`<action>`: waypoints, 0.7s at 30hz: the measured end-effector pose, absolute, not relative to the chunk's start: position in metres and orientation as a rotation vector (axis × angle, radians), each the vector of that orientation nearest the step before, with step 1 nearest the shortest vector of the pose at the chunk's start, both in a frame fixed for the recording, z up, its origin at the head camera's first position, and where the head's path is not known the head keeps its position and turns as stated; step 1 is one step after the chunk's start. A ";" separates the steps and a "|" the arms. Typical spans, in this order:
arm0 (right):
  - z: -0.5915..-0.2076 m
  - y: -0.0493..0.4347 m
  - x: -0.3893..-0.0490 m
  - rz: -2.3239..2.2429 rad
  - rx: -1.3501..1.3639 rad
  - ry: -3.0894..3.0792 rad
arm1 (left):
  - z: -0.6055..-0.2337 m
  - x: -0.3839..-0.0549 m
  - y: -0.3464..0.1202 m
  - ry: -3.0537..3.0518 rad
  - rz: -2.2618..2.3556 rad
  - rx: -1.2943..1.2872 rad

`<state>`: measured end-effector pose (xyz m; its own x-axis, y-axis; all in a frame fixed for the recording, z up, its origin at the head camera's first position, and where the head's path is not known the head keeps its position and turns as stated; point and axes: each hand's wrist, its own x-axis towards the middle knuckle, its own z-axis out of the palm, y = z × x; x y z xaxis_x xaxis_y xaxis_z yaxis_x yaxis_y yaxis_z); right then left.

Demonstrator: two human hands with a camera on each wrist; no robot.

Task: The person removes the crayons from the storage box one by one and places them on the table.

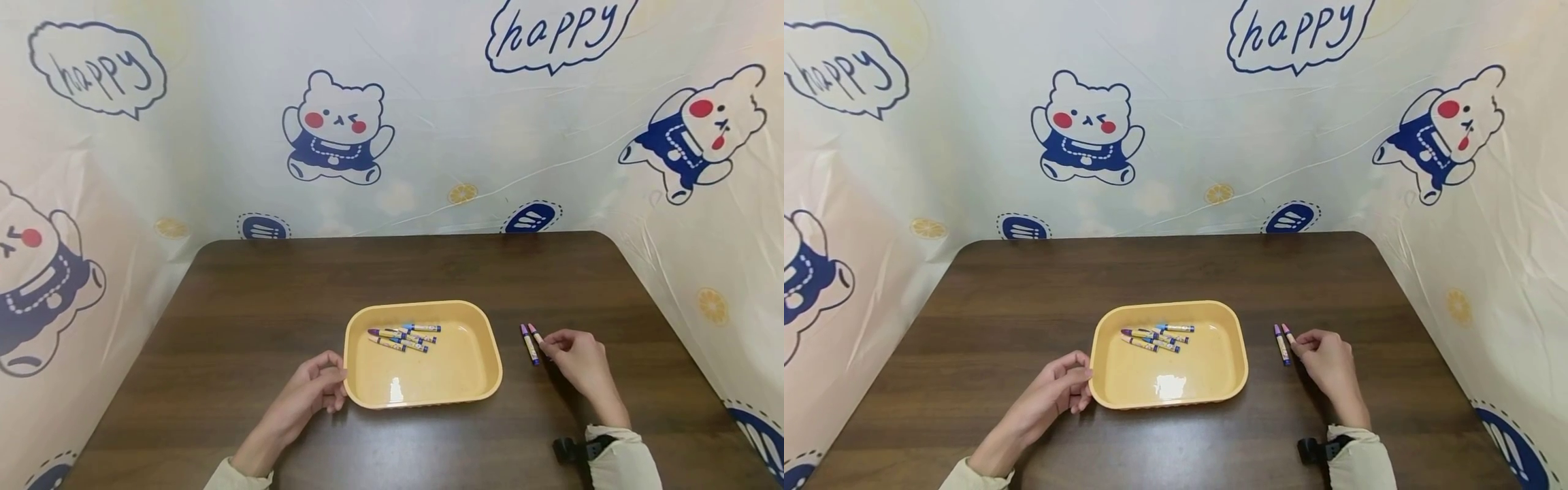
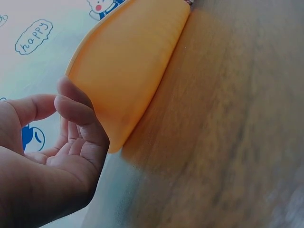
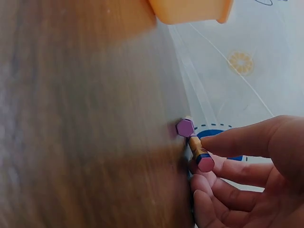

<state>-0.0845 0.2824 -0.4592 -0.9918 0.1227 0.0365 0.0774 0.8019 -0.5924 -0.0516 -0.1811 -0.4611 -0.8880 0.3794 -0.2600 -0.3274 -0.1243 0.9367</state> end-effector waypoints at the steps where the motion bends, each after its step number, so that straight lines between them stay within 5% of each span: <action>1: -0.459 0.282 -0.085 0.951 -0.157 -2.911 | -0.461 -0.052 -0.181 1.694 2.058 0.058; 21: -0.461 0.275 -0.086 0.984 -0.161 -2.918 | -0.461 -0.052 -0.182 1.682 2.064 0.068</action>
